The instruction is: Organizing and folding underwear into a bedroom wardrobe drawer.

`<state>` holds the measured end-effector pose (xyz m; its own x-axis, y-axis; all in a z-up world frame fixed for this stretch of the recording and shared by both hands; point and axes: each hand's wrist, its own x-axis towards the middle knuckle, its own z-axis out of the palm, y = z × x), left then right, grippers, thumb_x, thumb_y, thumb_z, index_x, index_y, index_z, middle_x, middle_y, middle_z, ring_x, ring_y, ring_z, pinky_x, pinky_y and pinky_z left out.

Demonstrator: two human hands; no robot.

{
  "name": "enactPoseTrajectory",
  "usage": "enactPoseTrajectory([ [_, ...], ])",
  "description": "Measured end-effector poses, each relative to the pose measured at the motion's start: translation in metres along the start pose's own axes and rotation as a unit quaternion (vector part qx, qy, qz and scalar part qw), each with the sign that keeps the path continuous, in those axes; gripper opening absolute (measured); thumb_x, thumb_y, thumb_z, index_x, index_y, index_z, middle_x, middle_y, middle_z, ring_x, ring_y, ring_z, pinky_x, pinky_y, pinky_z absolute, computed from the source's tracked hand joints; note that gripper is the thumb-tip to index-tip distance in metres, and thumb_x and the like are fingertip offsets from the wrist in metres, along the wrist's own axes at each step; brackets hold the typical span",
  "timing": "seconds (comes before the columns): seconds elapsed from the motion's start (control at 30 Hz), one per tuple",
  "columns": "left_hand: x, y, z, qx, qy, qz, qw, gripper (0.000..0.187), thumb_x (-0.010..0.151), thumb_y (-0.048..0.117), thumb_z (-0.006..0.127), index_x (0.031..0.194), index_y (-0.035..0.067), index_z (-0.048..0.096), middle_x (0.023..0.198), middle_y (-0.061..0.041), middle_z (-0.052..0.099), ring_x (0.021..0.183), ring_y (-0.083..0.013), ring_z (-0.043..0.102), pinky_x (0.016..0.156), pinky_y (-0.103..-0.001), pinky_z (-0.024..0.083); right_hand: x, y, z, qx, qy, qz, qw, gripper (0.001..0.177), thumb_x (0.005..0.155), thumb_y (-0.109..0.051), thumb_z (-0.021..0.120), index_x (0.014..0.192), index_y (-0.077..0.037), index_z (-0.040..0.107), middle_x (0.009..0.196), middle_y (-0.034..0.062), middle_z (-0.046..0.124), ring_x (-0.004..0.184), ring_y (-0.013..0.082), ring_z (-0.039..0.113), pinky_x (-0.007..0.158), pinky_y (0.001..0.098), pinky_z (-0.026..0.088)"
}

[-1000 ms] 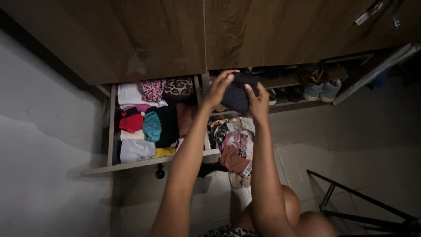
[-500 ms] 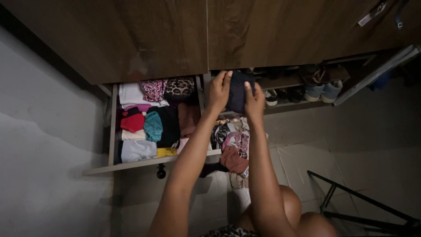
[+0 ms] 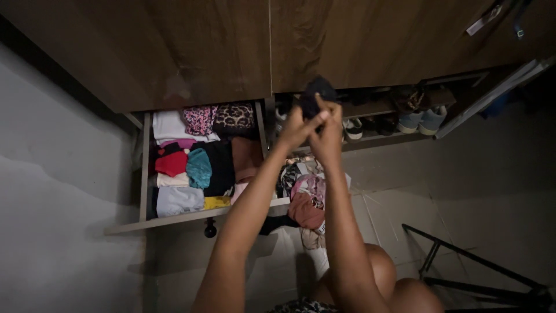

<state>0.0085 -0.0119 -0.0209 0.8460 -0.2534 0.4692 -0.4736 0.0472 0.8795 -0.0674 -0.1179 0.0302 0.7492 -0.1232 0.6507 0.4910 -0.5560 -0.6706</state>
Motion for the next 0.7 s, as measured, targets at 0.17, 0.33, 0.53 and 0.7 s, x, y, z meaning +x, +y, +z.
enactPoseTrajectory([
  [0.17, 0.008, -0.019, -0.010, -0.125, 0.146, -0.096, 0.977, 0.053, 0.090, 0.043, 0.077, 0.118, -0.001, 0.071, 0.113, -0.007, 0.073, 0.101, -0.0171, 0.068, 0.088, -0.033, 0.054, 0.004, 0.018, -0.017, 0.268, -0.162, 0.092, 0.945, 0.053, 0.092, -0.006, 0.070, 0.143, -0.008, 0.058, 0.128, 0.0051, 0.061, 0.116, 0.0163, 0.062, 0.099, 0.0286, 0.052],
  [0.33, 0.006, -0.014, -0.022, -0.244, 0.159, -0.105, 0.951, 0.044, 0.093, 0.036, 0.074, 0.121, 0.001, 0.072, 0.118, -0.005, 0.072, 0.110, -0.0175, 0.067, 0.095, -0.033, 0.051, 0.006, 0.040, -0.024, 0.231, 0.033, 0.210, 0.950, 0.041, 0.096, -0.014, 0.078, 0.133, -0.006, 0.061, 0.111, 0.0044, 0.065, 0.102, 0.0137, 0.063, 0.089, 0.0294, 0.055],
  [0.53, 0.004, -0.008, -0.017, -0.213, 0.038, -0.101, 0.971, 0.042, 0.094, 0.033, 0.076, 0.121, 0.001, 0.072, 0.115, -0.005, 0.074, 0.105, -0.0155, 0.069, 0.095, -0.032, 0.055, 0.002, 0.045, -0.015, 0.189, -0.010, 0.060, 0.980, 0.044, 0.101, -0.014, 0.074, 0.137, -0.003, 0.052, 0.125, 0.0074, 0.064, 0.113, 0.0132, 0.060, 0.098, 0.0285, 0.049],
  [0.7, 0.006, 0.007, -0.018, -0.199, 0.071, -0.053, 0.976, 0.048, 0.088, 0.024, 0.082, 0.127, 0.002, 0.065, 0.114, -0.002, 0.072, 0.104, -0.0112, 0.066, 0.095, -0.029, 0.054, -0.001, 0.059, -0.012, 0.420, -0.015, 0.201, 0.885, 0.034, 0.101, -0.013, 0.070, 0.131, 0.000, 0.060, 0.116, 0.0060, 0.069, 0.103, 0.0145, 0.065, 0.090, 0.0296, 0.055],
])
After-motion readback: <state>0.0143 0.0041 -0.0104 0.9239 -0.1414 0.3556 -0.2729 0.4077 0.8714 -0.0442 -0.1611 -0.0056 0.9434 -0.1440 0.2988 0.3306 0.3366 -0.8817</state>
